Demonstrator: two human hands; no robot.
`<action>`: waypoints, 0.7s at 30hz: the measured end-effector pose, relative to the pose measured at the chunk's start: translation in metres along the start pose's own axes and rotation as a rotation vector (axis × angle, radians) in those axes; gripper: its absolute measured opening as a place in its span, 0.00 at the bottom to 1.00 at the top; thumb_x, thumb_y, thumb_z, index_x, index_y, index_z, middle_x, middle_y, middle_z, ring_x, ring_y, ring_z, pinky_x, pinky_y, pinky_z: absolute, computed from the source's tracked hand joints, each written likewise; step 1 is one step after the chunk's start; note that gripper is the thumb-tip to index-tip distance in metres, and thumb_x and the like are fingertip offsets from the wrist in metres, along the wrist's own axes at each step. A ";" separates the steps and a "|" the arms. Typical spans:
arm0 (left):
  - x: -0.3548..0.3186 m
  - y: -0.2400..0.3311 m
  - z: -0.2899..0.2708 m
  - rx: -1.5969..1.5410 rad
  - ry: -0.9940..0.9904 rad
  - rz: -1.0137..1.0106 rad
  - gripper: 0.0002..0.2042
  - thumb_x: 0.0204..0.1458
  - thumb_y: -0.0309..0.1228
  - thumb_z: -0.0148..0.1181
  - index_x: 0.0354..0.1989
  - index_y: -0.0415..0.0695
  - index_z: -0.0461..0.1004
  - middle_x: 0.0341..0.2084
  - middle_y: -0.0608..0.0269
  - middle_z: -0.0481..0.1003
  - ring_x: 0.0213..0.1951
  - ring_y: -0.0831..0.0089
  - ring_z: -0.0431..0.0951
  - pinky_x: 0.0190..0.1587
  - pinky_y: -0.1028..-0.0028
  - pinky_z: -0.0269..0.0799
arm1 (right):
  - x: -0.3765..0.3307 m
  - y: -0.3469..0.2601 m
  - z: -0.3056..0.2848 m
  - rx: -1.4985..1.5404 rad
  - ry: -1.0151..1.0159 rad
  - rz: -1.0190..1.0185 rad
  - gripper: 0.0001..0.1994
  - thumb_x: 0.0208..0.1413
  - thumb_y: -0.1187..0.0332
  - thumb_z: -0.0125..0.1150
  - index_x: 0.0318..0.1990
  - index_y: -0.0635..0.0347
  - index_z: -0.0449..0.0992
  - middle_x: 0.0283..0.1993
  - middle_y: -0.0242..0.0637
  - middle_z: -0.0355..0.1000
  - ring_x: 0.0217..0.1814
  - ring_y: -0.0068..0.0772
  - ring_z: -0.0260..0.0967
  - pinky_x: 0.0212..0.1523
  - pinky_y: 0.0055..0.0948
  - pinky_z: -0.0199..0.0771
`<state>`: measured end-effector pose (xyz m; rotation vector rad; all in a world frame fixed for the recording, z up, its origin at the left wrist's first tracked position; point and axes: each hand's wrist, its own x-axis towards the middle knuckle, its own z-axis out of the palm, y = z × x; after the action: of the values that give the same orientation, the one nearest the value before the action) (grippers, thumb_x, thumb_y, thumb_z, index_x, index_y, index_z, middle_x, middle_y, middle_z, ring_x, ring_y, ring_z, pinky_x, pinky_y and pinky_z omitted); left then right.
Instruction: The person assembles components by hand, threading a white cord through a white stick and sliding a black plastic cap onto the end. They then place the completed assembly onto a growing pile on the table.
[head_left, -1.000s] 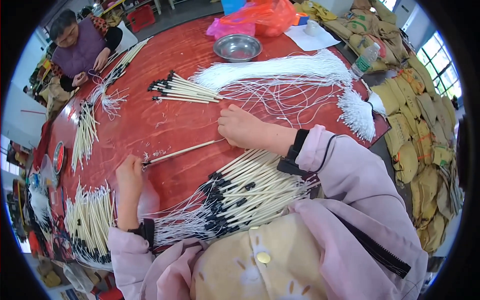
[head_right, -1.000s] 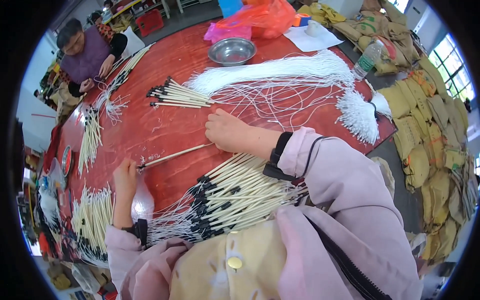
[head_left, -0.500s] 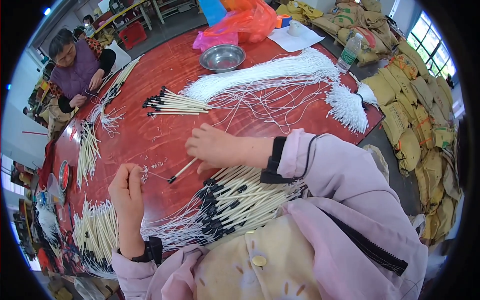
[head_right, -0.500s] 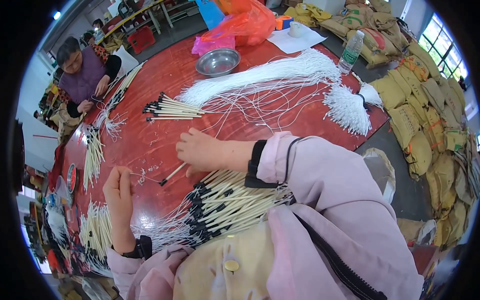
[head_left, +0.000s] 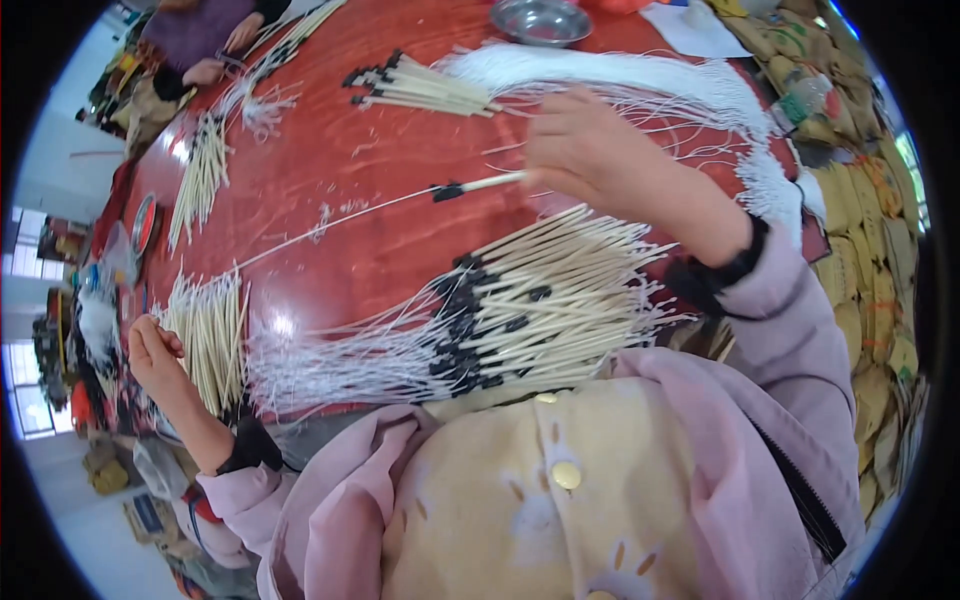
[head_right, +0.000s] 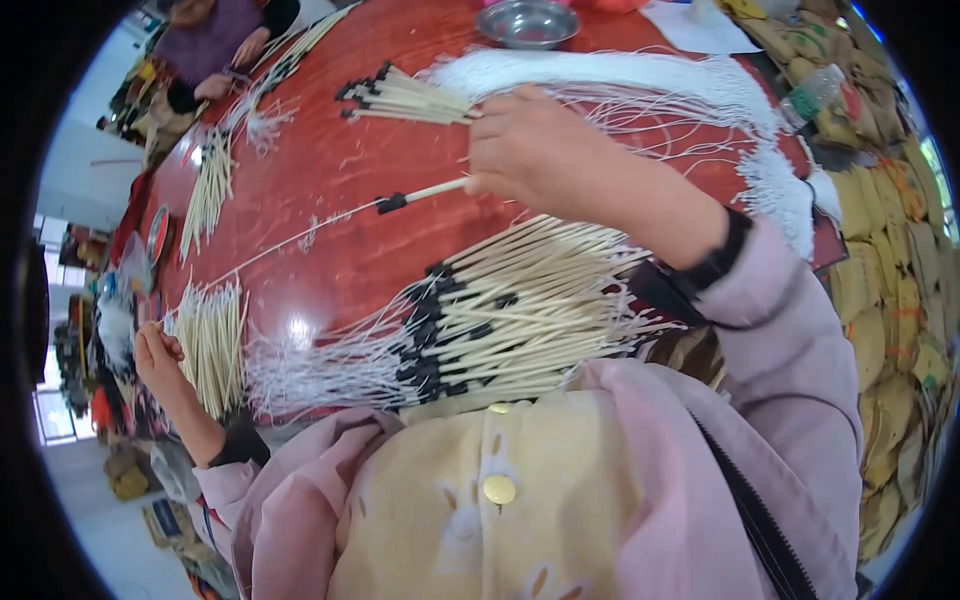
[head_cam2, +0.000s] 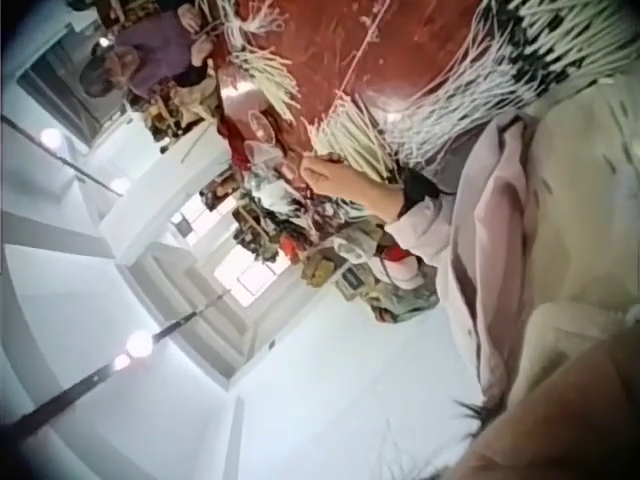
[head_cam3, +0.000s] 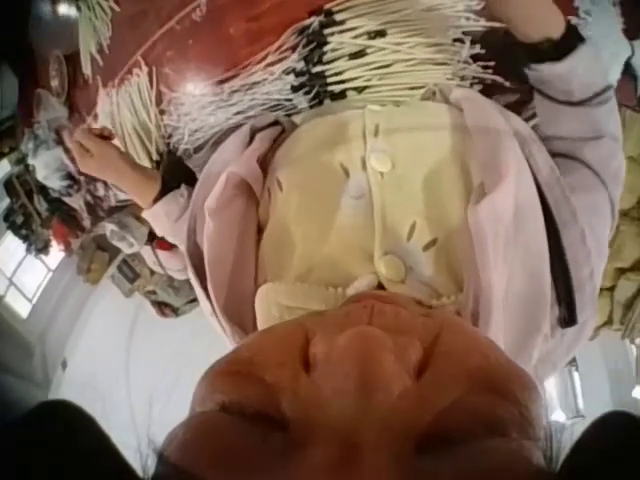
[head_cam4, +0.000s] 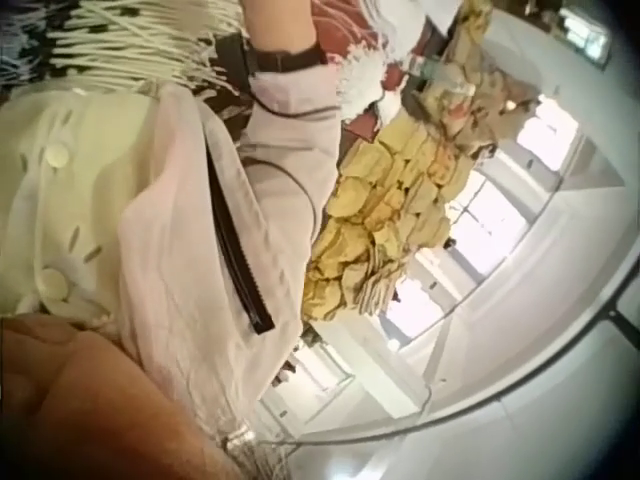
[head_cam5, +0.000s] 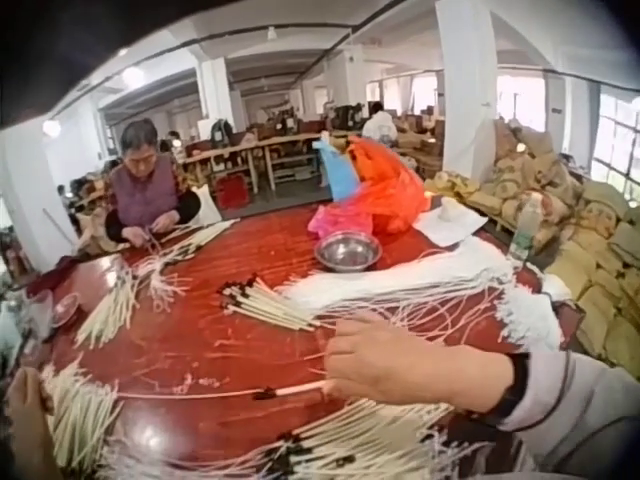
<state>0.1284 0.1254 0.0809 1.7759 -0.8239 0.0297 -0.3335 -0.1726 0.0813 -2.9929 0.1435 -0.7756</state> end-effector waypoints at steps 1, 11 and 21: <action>-0.009 -0.011 -0.019 0.063 0.027 -0.026 0.12 0.69 0.37 0.51 0.35 0.45 0.73 0.20 0.77 0.65 0.22 0.87 0.63 0.23 0.81 0.55 | -0.002 -0.013 -0.006 0.029 0.016 -0.022 0.11 0.53 0.60 0.64 0.24 0.53 0.73 0.32 0.30 0.70 0.41 0.37 0.66 0.45 0.39 0.64; -0.051 -0.027 -0.034 0.845 -0.308 0.170 0.09 0.64 0.31 0.54 0.39 0.36 0.74 0.25 0.56 0.74 0.28 0.64 0.75 0.33 0.68 0.70 | -0.052 -0.072 -0.028 0.392 -0.247 0.091 0.16 0.50 0.56 0.70 0.38 0.59 0.77 0.42 0.32 0.74 0.45 0.41 0.66 0.52 0.41 0.62; -0.081 0.110 0.291 0.180 -0.979 0.700 0.09 0.54 0.31 0.63 0.39 0.41 0.77 0.37 0.51 0.77 0.41 0.50 0.79 0.44 0.59 0.74 | -0.061 -0.050 -0.006 0.100 -0.135 0.300 0.21 0.51 0.58 0.70 0.49 0.57 0.77 0.53 0.34 0.74 0.54 0.41 0.66 0.55 0.42 0.64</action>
<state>-0.0999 -0.0950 0.0294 1.5296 -2.1730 -0.3385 -0.3861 -0.1165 0.0607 -2.8227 0.5167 -0.5308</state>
